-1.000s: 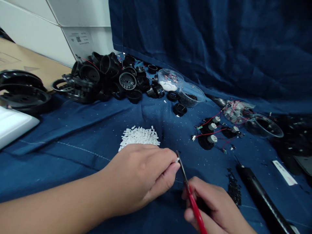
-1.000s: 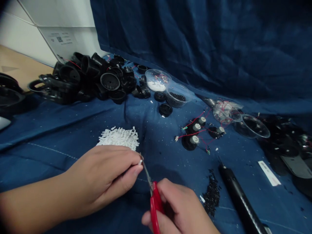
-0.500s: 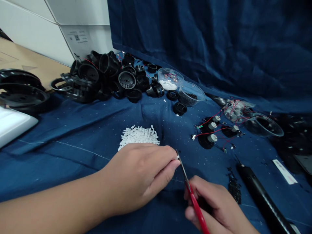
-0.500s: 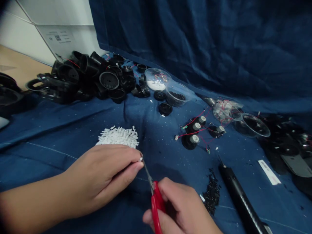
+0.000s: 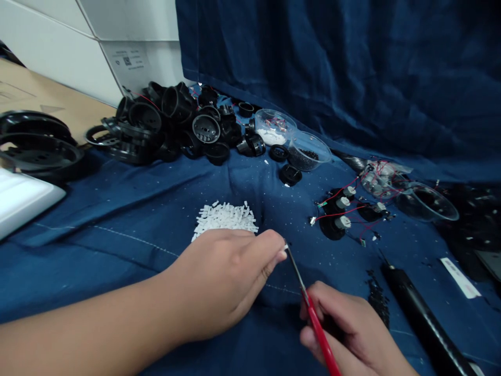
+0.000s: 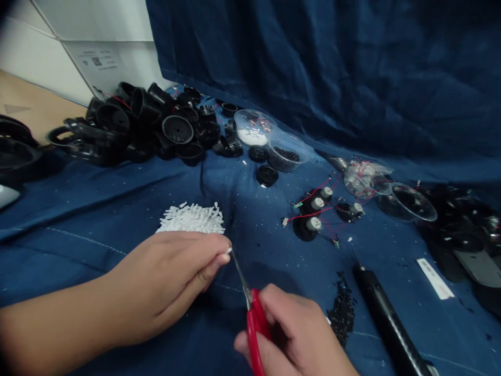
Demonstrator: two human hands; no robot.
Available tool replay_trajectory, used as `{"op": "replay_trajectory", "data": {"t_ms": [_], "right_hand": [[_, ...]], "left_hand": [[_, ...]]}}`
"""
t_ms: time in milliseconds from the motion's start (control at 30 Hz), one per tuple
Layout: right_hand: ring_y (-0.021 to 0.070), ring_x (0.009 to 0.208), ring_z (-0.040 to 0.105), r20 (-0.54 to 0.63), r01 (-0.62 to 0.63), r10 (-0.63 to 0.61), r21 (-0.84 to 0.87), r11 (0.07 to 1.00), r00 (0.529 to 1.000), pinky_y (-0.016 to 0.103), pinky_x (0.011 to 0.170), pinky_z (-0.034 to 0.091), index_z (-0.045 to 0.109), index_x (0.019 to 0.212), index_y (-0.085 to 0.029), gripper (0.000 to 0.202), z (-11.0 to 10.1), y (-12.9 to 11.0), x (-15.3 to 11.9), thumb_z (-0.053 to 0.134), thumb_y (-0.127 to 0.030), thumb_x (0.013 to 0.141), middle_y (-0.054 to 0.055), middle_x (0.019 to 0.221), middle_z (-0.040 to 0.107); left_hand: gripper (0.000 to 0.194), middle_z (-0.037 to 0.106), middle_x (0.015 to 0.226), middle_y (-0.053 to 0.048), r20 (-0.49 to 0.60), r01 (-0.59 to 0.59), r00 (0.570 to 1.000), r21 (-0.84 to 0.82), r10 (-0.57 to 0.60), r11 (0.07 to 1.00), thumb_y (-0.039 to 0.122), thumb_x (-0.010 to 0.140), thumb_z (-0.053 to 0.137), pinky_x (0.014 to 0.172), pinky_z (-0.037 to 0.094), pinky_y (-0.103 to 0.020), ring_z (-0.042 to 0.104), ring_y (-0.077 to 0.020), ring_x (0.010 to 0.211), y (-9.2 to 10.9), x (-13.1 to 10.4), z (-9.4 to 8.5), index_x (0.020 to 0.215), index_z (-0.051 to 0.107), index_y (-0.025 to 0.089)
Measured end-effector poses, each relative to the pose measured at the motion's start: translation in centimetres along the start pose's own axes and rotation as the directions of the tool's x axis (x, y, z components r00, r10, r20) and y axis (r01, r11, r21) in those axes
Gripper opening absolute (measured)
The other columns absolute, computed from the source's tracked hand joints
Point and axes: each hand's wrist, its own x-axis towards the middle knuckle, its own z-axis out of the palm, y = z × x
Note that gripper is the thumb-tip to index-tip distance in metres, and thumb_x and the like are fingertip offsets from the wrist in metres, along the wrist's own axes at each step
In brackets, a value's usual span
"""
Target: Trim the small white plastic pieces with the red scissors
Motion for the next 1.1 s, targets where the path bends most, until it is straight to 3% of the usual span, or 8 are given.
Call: {"op": "replay_trajectory", "data": {"t_ms": [233,400,633,900,1100], "right_hand": [[0.0144,0.064,0.045,0.043,-0.022,0.021,0.027,0.999,0.999,0.024,0.056,0.036,0.041,0.081,-0.024,0.041,0.07,-0.16,0.04,0.065,-0.053,0.097,-0.002,0.074,0.051],[0.0138,0.063,0.046,0.012,-0.044,0.044,0.047,0.998,0.999,0.023,0.055,0.037,0.042,0.079,-0.024,0.035,-0.08,-0.12,0.05,0.062,-0.044,0.101,-0.002,0.071,0.051],[0.0146,0.063,0.045,0.039,-0.039,0.036,0.072,0.997,0.999,0.023,0.053,0.038,0.040,0.080,-0.024,0.042,-0.12,-0.08,0.00,0.062,-0.054,0.101,-0.001,0.073,0.051],[0.0118,0.059,0.046,-0.001,-0.020,0.020,0.084,0.996,1.000,0.023,0.053,0.035,0.044,0.078,-0.023,0.038,-0.11,-0.22,-0.02,0.062,-0.046,0.103,-0.003,0.069,0.053],[0.0162,0.069,0.051,0.051,-0.086,0.082,0.065,0.994,0.995,0.023,0.055,0.040,0.045,0.084,-0.024,0.040,-0.15,-0.40,-0.38,0.063,-0.055,0.099,0.003,0.082,0.057]], "left_hand": [[0.020,0.056,0.074,0.003,0.009,-0.001,1.000,0.018,0.001,1.000,0.023,0.111,0.034,0.061,0.042,-0.032,0.052,-0.0171,0.063,-0.01,-0.13,0.04,0.099,0.050,0.021],[0.022,0.062,0.079,0.000,0.004,0.012,1.000,0.058,-0.012,0.998,0.023,0.112,0.033,0.067,0.046,-0.035,0.058,-0.0195,0.070,-0.09,-0.08,-0.02,0.101,0.052,0.020],[0.019,0.059,0.075,0.001,0.011,0.004,1.000,0.039,-0.004,0.999,0.021,0.109,0.034,0.063,0.042,-0.033,0.054,-0.0181,0.065,-0.11,0.00,-0.09,0.098,0.050,0.022],[0.014,0.056,0.075,0.004,0.018,0.014,1.000,0.010,-0.014,1.000,0.017,0.106,0.038,0.063,0.041,-0.031,0.052,-0.0164,0.063,-0.10,0.14,-0.24,0.097,0.045,0.023],[0.012,0.055,0.075,0.004,0.032,0.000,0.999,0.018,-0.001,1.000,0.016,0.105,0.039,0.061,0.039,-0.031,0.051,-0.0167,0.062,-0.21,0.03,-0.17,0.097,0.046,0.023]]}}
